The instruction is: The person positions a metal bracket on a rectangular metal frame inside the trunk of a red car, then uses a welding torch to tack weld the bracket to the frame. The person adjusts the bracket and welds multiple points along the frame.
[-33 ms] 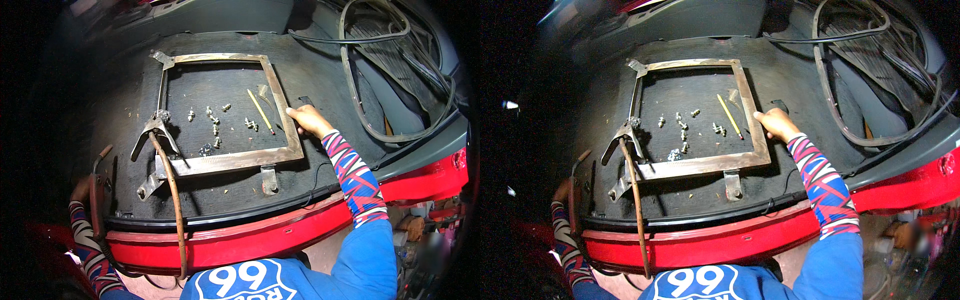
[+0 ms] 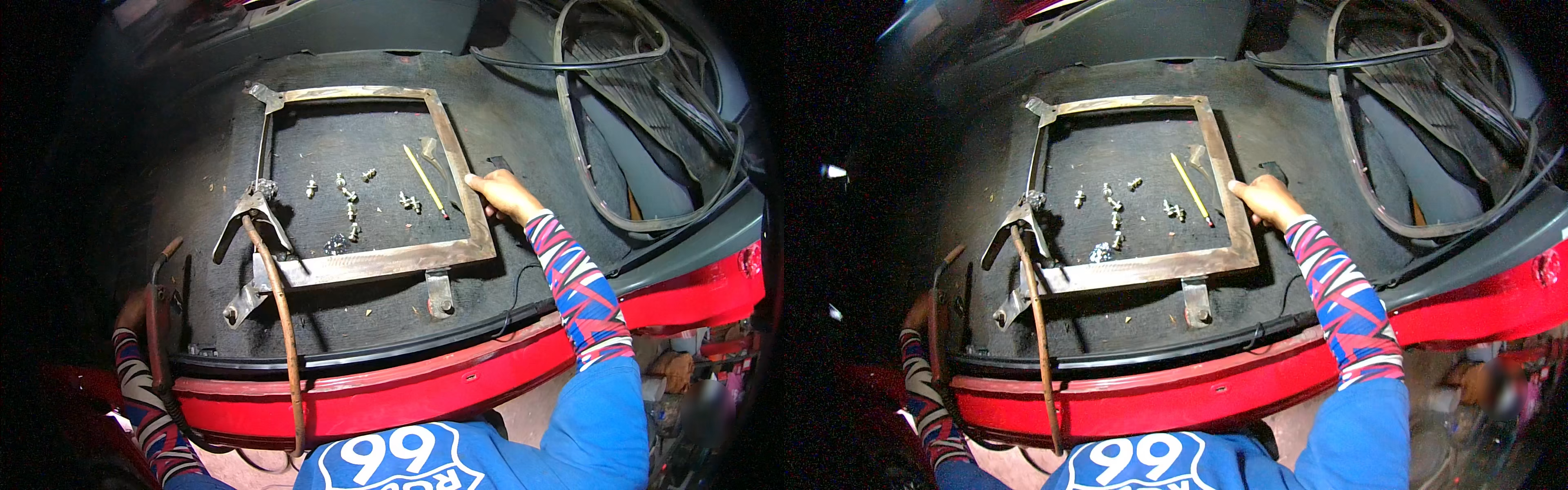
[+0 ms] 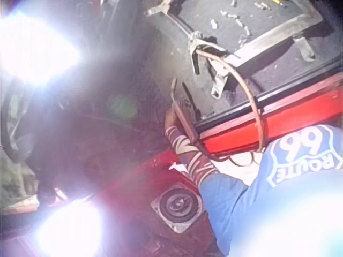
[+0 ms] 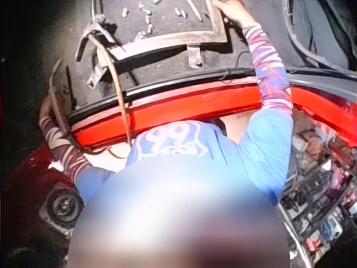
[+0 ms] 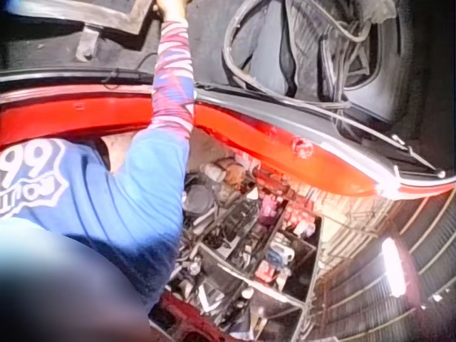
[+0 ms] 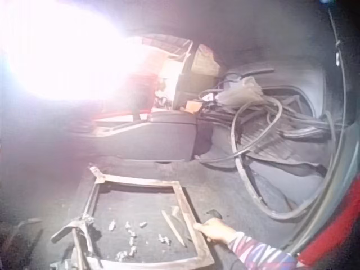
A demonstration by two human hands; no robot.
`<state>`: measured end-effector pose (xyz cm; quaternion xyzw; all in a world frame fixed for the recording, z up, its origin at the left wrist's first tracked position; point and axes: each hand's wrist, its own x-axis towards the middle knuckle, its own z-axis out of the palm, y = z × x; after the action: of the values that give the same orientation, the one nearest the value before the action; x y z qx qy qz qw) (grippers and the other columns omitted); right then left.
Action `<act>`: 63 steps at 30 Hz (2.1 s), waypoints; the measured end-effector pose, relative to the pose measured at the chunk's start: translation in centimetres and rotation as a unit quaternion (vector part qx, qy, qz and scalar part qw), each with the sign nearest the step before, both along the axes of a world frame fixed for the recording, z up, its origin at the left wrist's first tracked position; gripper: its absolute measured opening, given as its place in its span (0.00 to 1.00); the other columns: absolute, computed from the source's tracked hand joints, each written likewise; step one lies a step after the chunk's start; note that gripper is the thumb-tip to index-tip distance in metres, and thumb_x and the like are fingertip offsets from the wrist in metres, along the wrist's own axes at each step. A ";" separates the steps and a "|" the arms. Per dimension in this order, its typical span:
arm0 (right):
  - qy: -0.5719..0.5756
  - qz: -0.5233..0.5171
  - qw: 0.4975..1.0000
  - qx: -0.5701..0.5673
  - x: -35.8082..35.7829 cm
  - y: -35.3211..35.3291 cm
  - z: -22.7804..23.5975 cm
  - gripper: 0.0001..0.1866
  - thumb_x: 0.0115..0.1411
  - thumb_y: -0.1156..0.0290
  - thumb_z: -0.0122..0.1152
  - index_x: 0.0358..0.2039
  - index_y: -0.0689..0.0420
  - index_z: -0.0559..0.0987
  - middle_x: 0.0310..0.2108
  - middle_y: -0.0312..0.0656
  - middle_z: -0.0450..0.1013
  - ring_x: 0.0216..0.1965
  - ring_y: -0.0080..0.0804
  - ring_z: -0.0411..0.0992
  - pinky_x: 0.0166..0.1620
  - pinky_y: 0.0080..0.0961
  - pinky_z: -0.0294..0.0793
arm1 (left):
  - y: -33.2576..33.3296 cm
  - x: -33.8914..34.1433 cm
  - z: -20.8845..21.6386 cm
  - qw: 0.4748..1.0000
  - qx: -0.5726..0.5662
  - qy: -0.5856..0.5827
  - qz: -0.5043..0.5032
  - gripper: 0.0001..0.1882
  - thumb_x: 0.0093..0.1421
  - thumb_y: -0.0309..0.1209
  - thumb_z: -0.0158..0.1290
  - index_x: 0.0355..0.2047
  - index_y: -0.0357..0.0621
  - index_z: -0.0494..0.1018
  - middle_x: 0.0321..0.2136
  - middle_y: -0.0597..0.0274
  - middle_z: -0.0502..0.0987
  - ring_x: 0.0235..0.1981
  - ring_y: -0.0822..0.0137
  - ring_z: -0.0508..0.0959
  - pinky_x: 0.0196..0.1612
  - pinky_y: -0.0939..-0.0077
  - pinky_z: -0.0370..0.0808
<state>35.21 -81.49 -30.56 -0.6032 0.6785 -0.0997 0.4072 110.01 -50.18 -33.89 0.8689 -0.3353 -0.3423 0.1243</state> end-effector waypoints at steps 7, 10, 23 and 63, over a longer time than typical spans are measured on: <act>-0.091 0.007 0.995 0.043 0.6 1.0 0.7 0.28 0.62 0.45 0.66 0.41 0.62 0.79 0.24 0.35 0.76 0.17 0.17 0.71 0.17 0.16 0.71 | 1.0 0.8 -0.3 0.999 0.003 0.043 0.024 0.33 0.70 0.57 0.45 0.59 0.42 0.76 0.55 0.54 0.78 0.51 0.59 0.77 0.59 0.65 0.70; -0.159 -0.050 0.986 0.017 0.8 1.7 0.3 0.25 0.62 0.46 0.66 0.26 0.58 0.80 0.19 0.34 0.73 0.11 0.21 0.65 0.14 0.20 0.64 | 1.2 2.0 -0.8 0.999 0.010 0.013 -0.029 0.32 0.70 0.56 0.45 0.60 0.44 0.76 0.56 0.55 0.78 0.52 0.60 0.76 0.59 0.65 0.70; -0.114 0.003 0.992 0.053 0.6 3.0 0.3 0.28 0.68 0.45 0.56 0.26 0.60 0.80 0.15 0.37 0.72 0.07 0.24 0.61 0.11 0.26 0.55 | 2.3 7.6 -4.1 1.000 -0.004 0.016 -0.016 0.30 0.70 0.52 0.47 0.58 0.41 0.77 0.54 0.57 0.79 0.50 0.64 0.76 0.57 0.67 0.70; -0.126 0.073 0.979 0.141 -0.5 1.7 0.1 0.27 0.67 0.38 0.54 0.28 0.49 0.81 0.18 0.32 0.69 0.11 0.20 0.54 0.15 0.22 0.49 | 6.5 -21.7 10.5 0.959 -0.207 -0.186 -0.052 0.24 0.64 0.43 0.59 0.47 0.31 0.77 0.37 0.47 0.80 0.38 0.59 0.79 0.45 0.62 0.73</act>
<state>34.76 -79.82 -30.44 -0.5699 0.5831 -0.0484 0.5769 88.29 -43.72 -23.35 0.8539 -0.4605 -0.1040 0.2189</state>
